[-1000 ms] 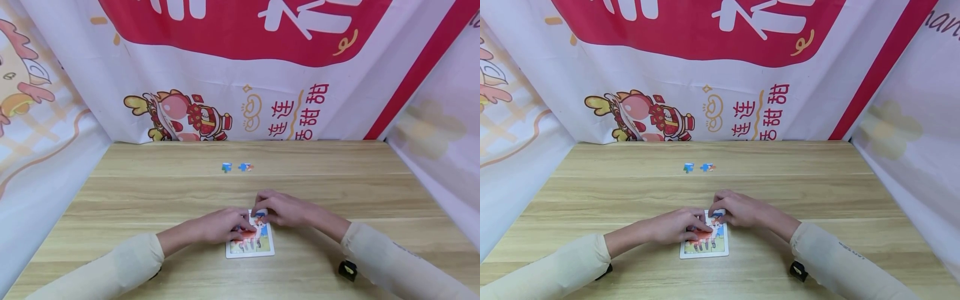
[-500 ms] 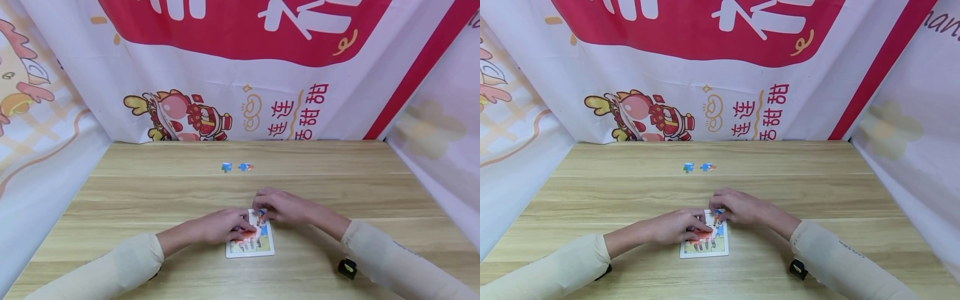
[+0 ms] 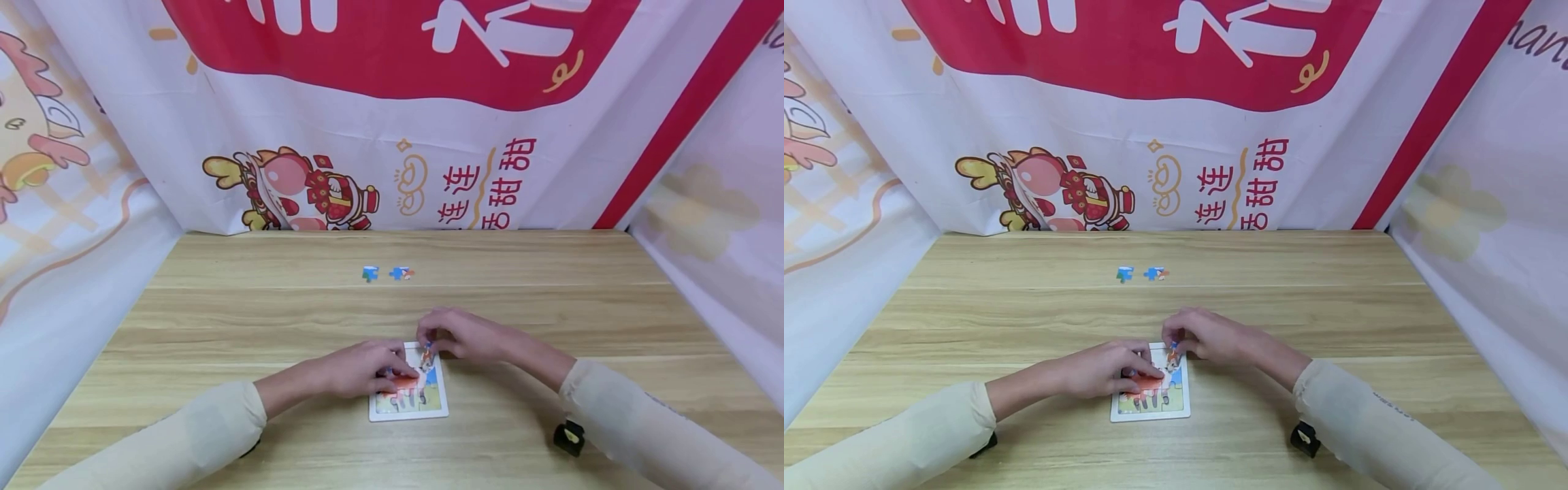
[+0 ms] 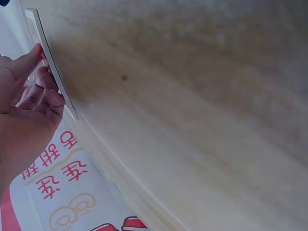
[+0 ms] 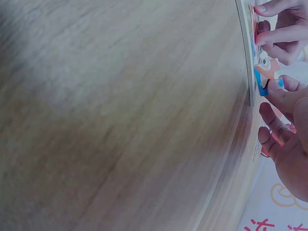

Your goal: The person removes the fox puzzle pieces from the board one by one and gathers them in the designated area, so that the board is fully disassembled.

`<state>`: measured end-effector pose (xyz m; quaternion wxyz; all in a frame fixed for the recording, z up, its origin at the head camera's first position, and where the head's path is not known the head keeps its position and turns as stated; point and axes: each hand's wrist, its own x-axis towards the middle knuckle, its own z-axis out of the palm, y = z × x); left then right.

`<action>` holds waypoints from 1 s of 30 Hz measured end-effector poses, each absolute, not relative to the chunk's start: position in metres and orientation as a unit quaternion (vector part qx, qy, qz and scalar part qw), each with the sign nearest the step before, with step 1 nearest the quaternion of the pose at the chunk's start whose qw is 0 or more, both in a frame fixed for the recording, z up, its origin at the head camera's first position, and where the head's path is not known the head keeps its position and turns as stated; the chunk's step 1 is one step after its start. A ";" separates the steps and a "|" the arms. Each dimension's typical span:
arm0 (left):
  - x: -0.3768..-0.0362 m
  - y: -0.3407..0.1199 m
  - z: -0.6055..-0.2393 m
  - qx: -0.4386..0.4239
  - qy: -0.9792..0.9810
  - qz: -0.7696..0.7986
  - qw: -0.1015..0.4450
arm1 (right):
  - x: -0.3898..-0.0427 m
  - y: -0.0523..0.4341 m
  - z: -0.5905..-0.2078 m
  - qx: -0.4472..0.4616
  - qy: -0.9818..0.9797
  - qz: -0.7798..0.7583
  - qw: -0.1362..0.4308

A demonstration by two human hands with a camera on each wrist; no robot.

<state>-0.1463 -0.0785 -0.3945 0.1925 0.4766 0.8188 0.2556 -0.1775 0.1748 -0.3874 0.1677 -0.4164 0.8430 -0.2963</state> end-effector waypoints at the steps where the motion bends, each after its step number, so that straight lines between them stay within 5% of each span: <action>1: -0.146 -0.079 -0.395 0.475 0.818 0.258 0.194 | -0.178 0.176 -0.388 -0.417 0.840 -0.303 0.170; 12: -0.147 -0.079 -0.394 0.444 0.822 0.288 0.209 | -0.182 0.187 -0.382 -0.375 0.835 -0.347 0.202; 30: -0.151 -0.074 -0.396 0.447 0.837 0.244 0.201 | -0.195 0.198 -0.383 -0.345 0.855 -0.363 0.134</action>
